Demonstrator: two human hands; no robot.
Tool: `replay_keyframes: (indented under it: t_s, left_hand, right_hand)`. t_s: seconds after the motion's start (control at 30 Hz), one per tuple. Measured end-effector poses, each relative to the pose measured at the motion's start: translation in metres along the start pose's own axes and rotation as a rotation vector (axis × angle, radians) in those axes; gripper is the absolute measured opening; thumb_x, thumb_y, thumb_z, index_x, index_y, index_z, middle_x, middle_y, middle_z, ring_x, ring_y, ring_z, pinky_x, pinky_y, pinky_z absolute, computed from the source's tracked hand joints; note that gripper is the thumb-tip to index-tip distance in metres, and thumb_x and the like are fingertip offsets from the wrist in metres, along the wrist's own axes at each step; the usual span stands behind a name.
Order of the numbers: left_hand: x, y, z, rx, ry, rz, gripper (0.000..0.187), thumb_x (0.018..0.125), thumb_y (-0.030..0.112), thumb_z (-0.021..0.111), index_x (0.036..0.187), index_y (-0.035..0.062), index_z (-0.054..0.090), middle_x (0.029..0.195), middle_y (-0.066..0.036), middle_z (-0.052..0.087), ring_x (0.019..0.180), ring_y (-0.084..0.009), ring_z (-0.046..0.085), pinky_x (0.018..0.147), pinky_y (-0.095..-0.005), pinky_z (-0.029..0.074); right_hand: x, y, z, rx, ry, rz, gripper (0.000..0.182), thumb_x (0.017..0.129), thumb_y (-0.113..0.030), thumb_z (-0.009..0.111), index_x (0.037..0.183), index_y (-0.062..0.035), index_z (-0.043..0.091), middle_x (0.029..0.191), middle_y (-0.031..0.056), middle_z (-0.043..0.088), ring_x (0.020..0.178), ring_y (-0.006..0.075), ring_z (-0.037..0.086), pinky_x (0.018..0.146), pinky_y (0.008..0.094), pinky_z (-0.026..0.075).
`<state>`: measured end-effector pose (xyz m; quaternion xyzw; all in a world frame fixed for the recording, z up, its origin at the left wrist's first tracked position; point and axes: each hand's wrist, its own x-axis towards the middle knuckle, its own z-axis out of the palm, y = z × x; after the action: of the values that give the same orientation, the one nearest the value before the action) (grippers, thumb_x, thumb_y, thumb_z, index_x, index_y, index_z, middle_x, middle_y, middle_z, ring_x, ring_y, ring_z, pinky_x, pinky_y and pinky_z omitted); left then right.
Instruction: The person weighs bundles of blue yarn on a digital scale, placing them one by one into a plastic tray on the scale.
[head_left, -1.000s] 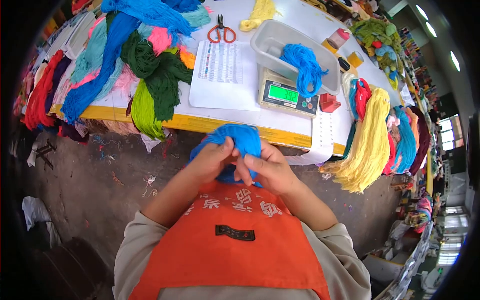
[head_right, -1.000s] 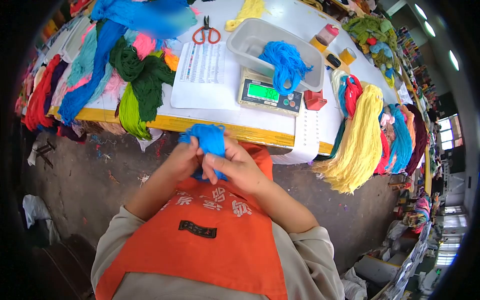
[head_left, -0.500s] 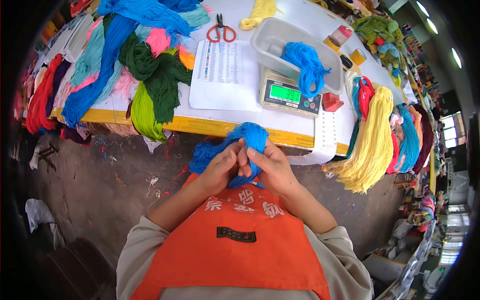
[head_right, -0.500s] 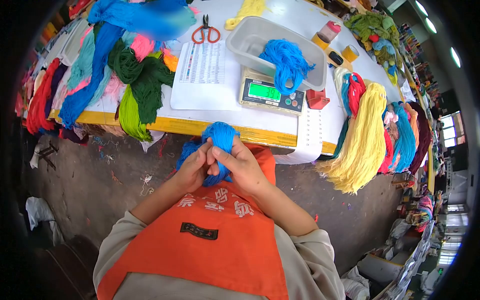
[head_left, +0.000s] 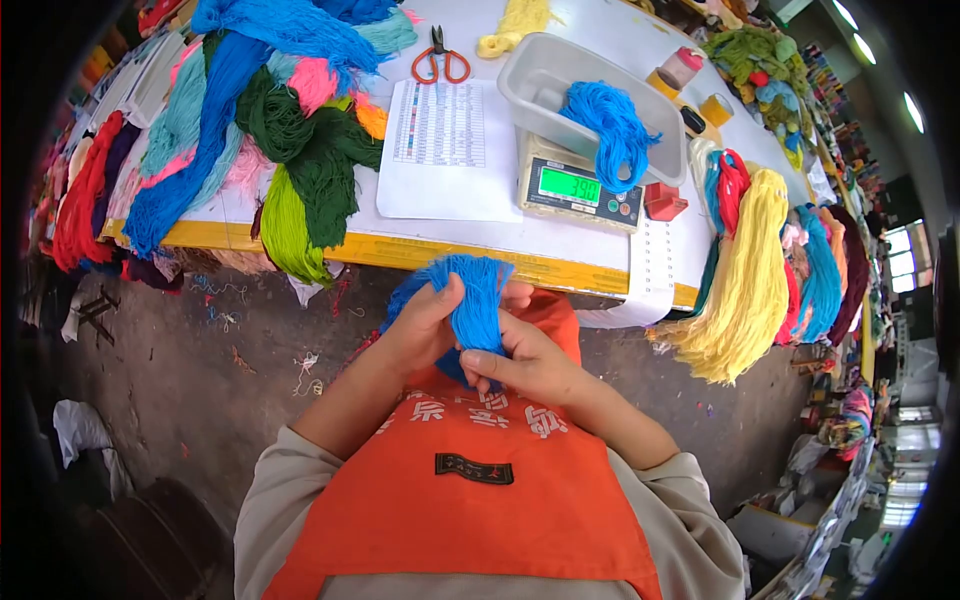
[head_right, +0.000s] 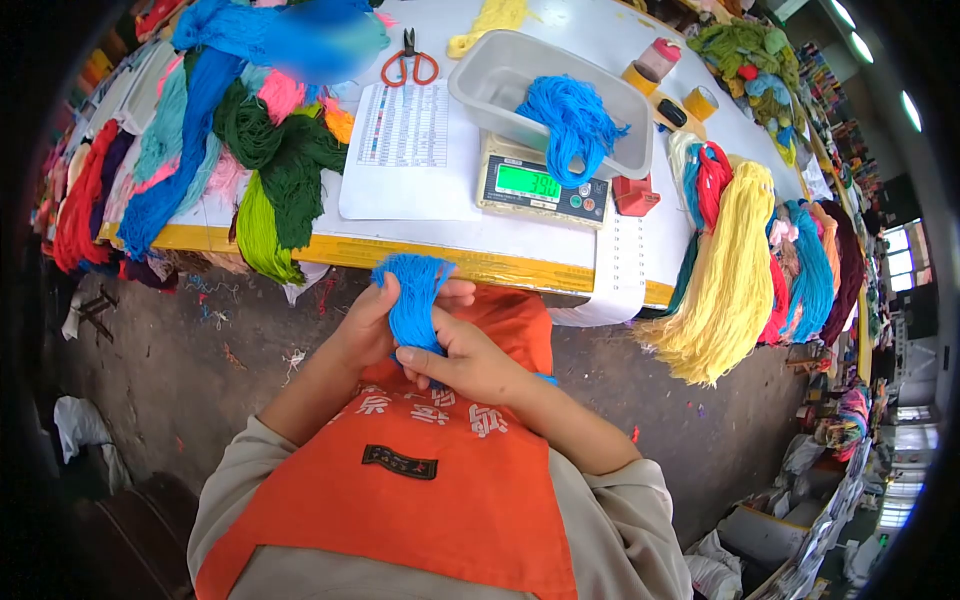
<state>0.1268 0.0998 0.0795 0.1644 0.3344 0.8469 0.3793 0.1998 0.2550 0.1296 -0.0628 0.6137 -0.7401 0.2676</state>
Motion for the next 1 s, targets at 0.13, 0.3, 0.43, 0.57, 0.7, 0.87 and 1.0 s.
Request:
replay_keyframes:
  t_s: [0.13, 0.3, 0.43, 0.57, 0.7, 0.87, 1.0]
  left_hand:
    - [-0.006, -0.015, -0.034, -0.024, -0.118, -0.158, 0.067, 0.098, 0.057, 0.042, 0.126, -0.0029, 0.051, 0.116, -0.017, 0.063, 0.101, -0.0237, 0.065, 0.084, -0.0364, 0.053]
    - [-0.011, -0.018, -0.02, 0.321, -0.045, -0.06, 0.04, 0.103, 0.035, 0.048, 0.106, -0.0027, 0.062, 0.095, -0.01, 0.067, 0.088, -0.0169, 0.062, 0.084, -0.0294, 0.049]
    - [-0.015, -0.019, -0.024, 0.443, -0.002, -0.136, 0.029, 0.102, 0.026, 0.052, 0.101, 0.0001, 0.063, 0.094, -0.006, 0.067, 0.088, -0.0124, 0.061, 0.085, -0.0266, 0.047]
    - [-0.015, -0.019, -0.023, 0.463, -0.071, -0.129, 0.026, 0.102, 0.024, 0.052, 0.095, 0.001, 0.063, 0.093, -0.005, 0.068, 0.088, -0.0116, 0.061, 0.084, -0.0265, 0.048]
    - [-0.015, -0.018, -0.021, 0.461, -0.073, -0.137, 0.025, 0.102, 0.023, 0.052, 0.092, 0.0017, 0.061, 0.088, -0.006, 0.068, 0.084, -0.0128, 0.063, 0.081, -0.0272, 0.049]
    - [-0.014, -0.02, -0.025, 0.311, -0.099, -0.16, 0.017, 0.1, 0.017, 0.053, 0.095, 0.0017, 0.06, 0.085, -0.009, 0.068, 0.08, -0.0154, 0.065, 0.077, -0.0285, 0.051]
    - [-0.016, -0.016, -0.019, 0.177, 0.002, -0.177, 0.008, 0.089, 0.009, 0.058, 0.088, 0.0019, 0.06, 0.078, -0.011, 0.065, 0.068, -0.0209, 0.066, 0.066, -0.0313, 0.052]
  right_hand:
    - [0.001, 0.002, -0.007, 0.108, 0.113, -0.048, 0.017, 0.098, -0.02, 0.058, 0.106, -0.0068, 0.052, 0.086, 0.0039, 0.06, 0.073, 0.011, 0.059, 0.069, 0.0257, 0.05]
    - [0.003, 0.005, -0.017, 0.29, 0.298, -0.14, 0.016, 0.1, -0.019, 0.054, 0.108, -0.006, 0.053, 0.082, 0.0028, 0.059, 0.072, 0.0108, 0.056, 0.067, 0.0253, 0.047]
    - [0.004, 0.001, -0.014, 0.295, 0.311, -0.117, 0.016, 0.1, -0.019, 0.054, 0.108, -0.0054, 0.053, 0.082, 0.0027, 0.059, 0.072, 0.0108, 0.056, 0.067, 0.0252, 0.047]
    - [0.006, -0.002, -0.009, 0.215, 0.29, -0.071, 0.015, 0.099, -0.02, 0.056, 0.105, -0.0063, 0.053, 0.083, 0.0024, 0.059, 0.072, 0.0104, 0.056, 0.067, 0.025, 0.047]
    - [0.004, 0.003, -0.011, 0.192, 0.27, -0.049, 0.016, 0.098, -0.021, 0.059, 0.103, -0.0076, 0.053, 0.083, 0.0018, 0.059, 0.072, 0.01, 0.056, 0.067, 0.025, 0.048]
    - [0.005, 0.014, -0.011, 0.195, 0.261, -0.016, 0.017, 0.097, -0.02, 0.06, 0.108, -0.0076, 0.055, 0.081, 0.0022, 0.06, 0.07, 0.0101, 0.057, 0.065, 0.0234, 0.047]
    - [0.007, 0.018, -0.007, 0.211, 0.226, 0.017, 0.017, 0.097, -0.018, 0.06, 0.108, -0.0068, 0.055, 0.081, 0.0025, 0.06, 0.07, 0.0101, 0.057, 0.065, 0.0235, 0.048]
